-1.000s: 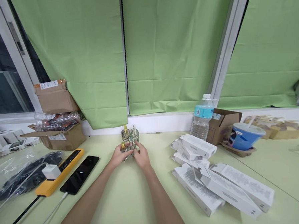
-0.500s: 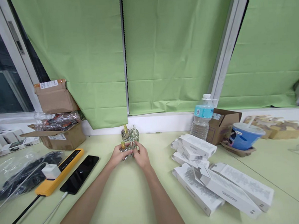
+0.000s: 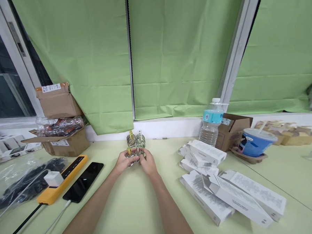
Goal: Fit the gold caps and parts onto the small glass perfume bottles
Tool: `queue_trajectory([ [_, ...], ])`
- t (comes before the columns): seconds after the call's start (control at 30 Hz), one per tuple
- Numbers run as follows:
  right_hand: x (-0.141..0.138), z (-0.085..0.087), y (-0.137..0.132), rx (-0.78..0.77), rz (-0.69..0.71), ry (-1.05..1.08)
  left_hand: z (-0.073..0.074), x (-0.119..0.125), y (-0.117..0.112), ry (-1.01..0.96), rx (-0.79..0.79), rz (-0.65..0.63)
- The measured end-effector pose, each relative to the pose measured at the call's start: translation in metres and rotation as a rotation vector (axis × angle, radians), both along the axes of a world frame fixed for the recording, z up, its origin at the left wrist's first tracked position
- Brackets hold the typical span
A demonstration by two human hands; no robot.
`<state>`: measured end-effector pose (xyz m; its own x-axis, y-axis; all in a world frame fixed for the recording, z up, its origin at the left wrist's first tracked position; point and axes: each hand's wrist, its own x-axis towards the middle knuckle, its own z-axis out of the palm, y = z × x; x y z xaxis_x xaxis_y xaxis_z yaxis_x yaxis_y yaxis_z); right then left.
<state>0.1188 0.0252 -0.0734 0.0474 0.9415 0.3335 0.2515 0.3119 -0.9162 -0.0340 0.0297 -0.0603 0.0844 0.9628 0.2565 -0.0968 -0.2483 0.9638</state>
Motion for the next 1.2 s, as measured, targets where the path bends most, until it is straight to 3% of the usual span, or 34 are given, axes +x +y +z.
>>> queue_trajectory([
  [0.23,0.0,0.001,-0.002,0.083,-0.078,-0.034,-0.01,0.001,0.005,0.092,0.135,0.076],
  [0.57,0.0,0.0,-0.002,0.102,-0.184,-0.082,-0.011,-0.001,0.005,0.203,0.199,0.177],
  [1.2,-0.003,0.001,-0.008,0.033,-0.039,-0.068,-0.006,0.001,-0.001,0.174,0.142,0.175],
])
